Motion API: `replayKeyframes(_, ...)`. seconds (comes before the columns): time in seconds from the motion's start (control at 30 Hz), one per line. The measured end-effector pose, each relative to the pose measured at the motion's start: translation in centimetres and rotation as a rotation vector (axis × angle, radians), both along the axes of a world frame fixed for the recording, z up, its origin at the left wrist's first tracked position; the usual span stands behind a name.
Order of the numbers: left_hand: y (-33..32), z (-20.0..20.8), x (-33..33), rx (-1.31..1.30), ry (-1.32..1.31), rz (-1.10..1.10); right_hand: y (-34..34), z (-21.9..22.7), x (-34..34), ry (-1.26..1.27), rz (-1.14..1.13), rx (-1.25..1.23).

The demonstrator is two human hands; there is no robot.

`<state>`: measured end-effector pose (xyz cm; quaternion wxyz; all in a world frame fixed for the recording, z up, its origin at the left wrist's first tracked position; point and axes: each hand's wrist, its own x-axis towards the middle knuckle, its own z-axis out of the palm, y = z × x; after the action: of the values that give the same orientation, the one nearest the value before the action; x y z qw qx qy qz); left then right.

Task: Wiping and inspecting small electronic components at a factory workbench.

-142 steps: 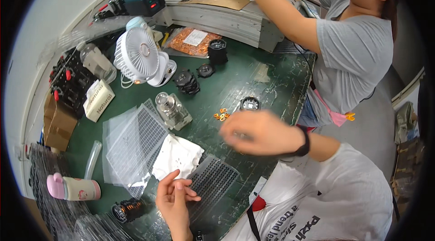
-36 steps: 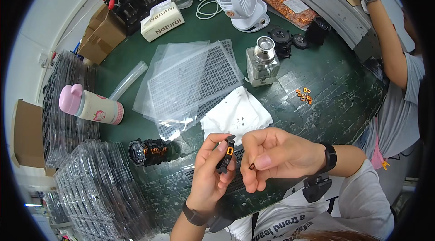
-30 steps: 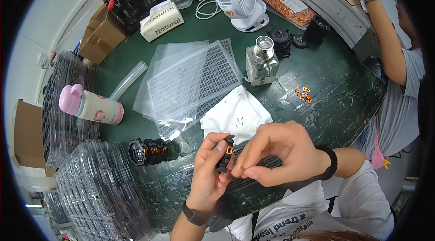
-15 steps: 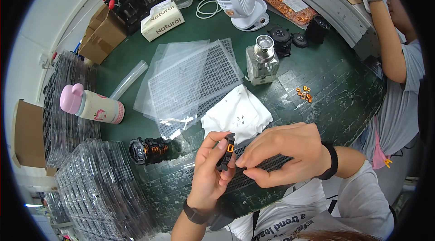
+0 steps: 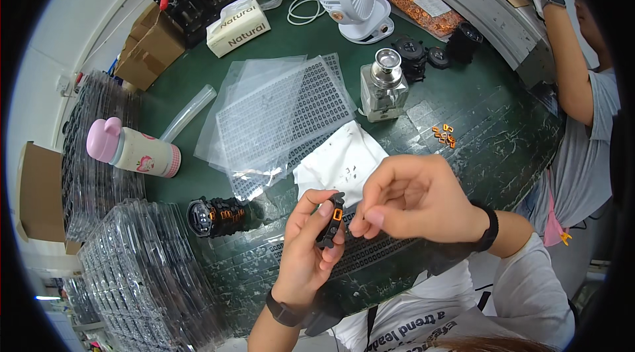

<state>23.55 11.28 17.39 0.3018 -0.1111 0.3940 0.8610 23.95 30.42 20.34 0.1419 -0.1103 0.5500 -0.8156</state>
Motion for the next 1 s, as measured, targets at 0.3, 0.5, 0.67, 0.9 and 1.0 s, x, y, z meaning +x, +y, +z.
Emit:
replayKeyframes(0.3,-0.05,0.07,0.10,0.033,0.009,-0.010,0.31,-0.84,-0.83,-0.374,0.079,-0.199)
replayKeyframes(0.5,0.06,-0.03,0.09,0.035,0.016,-0.025,0.30,-0.71,-0.78,-0.414,0.070,-0.184)
replayKeyframes(0.67,0.09,-0.15,0.08,0.029,0.016,-0.021,0.23,-0.56,-0.83,-0.506,0.067,-0.177)
replayKeyframes(0.9,0.25,-0.02,0.12,0.021,0.023,-0.036,0.09,-0.54,-0.75,-0.641,0.063,-0.206)
replayKeyframes(1.0,0.49,0.34,0.19,-0.024,0.034,-0.034,0.14,-0.54,-0.69,-0.623,0.065,-0.203)
